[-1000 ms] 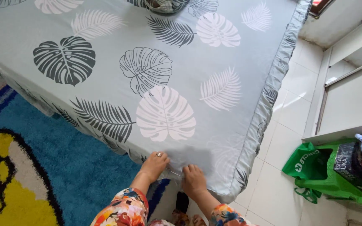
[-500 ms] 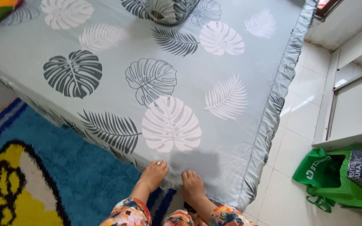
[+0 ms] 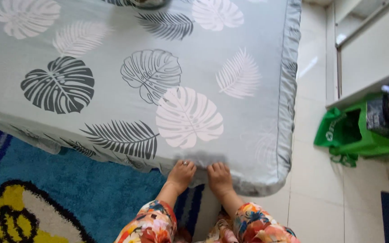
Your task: Smoothing sheets, arranging pillows, and tucking in edges of a bed.
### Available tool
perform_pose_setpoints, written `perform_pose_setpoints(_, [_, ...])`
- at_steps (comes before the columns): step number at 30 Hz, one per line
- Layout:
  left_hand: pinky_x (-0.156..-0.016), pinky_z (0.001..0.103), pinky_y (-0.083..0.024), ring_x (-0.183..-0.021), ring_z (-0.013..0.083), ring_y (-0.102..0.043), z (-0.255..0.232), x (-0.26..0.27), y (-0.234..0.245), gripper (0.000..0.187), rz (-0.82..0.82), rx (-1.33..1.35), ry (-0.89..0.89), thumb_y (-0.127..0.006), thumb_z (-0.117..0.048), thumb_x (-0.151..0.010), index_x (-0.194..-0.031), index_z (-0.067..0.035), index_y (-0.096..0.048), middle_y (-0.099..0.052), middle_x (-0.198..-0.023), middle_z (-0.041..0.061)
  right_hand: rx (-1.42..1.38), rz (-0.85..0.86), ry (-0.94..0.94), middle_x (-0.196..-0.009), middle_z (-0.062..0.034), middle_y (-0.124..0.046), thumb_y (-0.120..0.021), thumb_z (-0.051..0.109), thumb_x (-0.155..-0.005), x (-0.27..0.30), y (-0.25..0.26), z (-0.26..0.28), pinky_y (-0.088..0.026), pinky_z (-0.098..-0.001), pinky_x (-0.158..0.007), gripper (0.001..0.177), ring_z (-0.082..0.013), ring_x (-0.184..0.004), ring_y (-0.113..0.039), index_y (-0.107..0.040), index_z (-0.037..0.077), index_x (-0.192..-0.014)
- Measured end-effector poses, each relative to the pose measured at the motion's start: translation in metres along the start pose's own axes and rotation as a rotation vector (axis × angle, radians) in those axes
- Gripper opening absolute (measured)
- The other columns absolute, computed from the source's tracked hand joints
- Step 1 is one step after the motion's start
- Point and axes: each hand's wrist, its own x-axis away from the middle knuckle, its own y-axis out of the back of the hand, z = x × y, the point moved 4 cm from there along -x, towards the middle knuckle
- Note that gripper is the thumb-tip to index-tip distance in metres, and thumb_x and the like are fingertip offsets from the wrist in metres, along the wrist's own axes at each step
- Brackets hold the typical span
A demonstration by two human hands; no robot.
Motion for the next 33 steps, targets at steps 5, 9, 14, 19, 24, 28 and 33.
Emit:
perform_pose_setpoints(5, [-0.081,0.038,-0.044,-0.093,0.0229,-0.061,0.004,0.000,0.011,0.013,-0.121,-0.068,-0.043,-0.058,-0.021,-0.085,-0.093,-0.016,-0.067,-0.062,-0.094,0.004,0.054,-0.097,-0.017,-0.092,-0.0077,-0.058,-0.067,0.015,-0.079,0.002,0.003,0.007,-0.044,-0.0448,-0.083,0.014,-0.0302,-0.094,-0.057,-0.061,0.014,-0.092])
perform_pose_setpoints(9, [-0.080,0.039,-0.045,-0.091,0.0225,-0.062,0.006,-0.009,0.001,0.012,-0.116,-0.076,-0.069,-0.058,-0.021,-0.085,-0.091,-0.017,-0.067,-0.062,-0.093,0.003,0.012,-0.083,-0.016,-0.093,-0.0075,-0.057,-0.067,0.014,-0.075,-0.005,0.020,0.010,-0.043,-0.0443,-0.083,0.019,-0.0297,-0.095,-0.056,-0.061,0.014,-0.093])
perform_pose_setpoints(14, [-0.081,0.039,-0.045,-0.090,0.0221,-0.061,0.007,-0.014,-0.011,0.011,-0.102,-0.077,-0.070,-0.058,-0.021,-0.086,-0.091,-0.019,-0.068,-0.062,-0.093,0.003,-0.005,-0.100,0.045,-0.096,-0.0056,-0.057,-0.069,0.014,-0.080,0.000,0.020,0.009,-0.042,-0.0423,-0.085,0.016,-0.0269,-0.097,-0.055,-0.061,0.015,-0.094])
perform_pose_setpoints(19, [-0.081,0.037,-0.045,-0.091,0.0212,-0.061,0.004,-0.010,-0.004,0.012,-0.088,-0.111,-0.076,-0.059,-0.022,-0.085,-0.092,-0.018,-0.067,-0.062,-0.093,0.003,0.070,-0.113,0.055,-0.099,-0.0043,-0.060,-0.067,0.014,-0.079,0.002,0.017,0.012,-0.042,-0.0412,-0.085,0.013,-0.0254,-0.099,-0.057,-0.063,0.014,-0.091])
perform_pose_setpoints(24, [-0.083,0.038,-0.045,-0.092,0.0223,-0.061,-0.003,-0.007,-0.002,0.010,-0.023,-0.152,-0.097,-0.059,-0.022,-0.085,-0.091,-0.018,-0.067,-0.062,-0.094,0.004,0.074,-0.101,0.015,-0.096,-0.0034,-0.061,-0.066,0.015,-0.079,0.004,0.015,0.017,-0.043,-0.0405,-0.085,0.006,-0.0254,-0.096,-0.057,-0.064,0.015,-0.085])
perform_pose_setpoints(28, [-0.086,0.038,-0.045,-0.094,0.0226,-0.062,0.001,-0.002,0.008,0.012,-0.085,-0.092,-0.073,-0.061,-0.018,-0.083,-0.093,-0.017,-0.066,-0.063,-0.096,0.004,0.096,-0.079,0.008,-0.096,-0.0046,-0.061,-0.067,0.015,-0.080,0.006,0.013,0.022,-0.044,-0.0406,-0.085,0.006,-0.0260,-0.096,-0.057,-0.064,0.014,-0.085])
perform_pose_setpoints(33, [-0.085,0.038,-0.045,-0.097,0.0225,-0.063,0.034,0.017,0.015,0.022,-0.148,-0.043,0.014,-0.062,-0.016,-0.075,-0.097,-0.017,-0.066,-0.064,-0.097,0.004,0.061,-0.107,-0.018,-0.096,-0.0055,-0.060,-0.068,0.015,-0.081,-0.003,0.013,0.030,-0.044,-0.0420,-0.087,0.006,-0.0273,-0.098,-0.057,-0.064,0.013,-0.086])
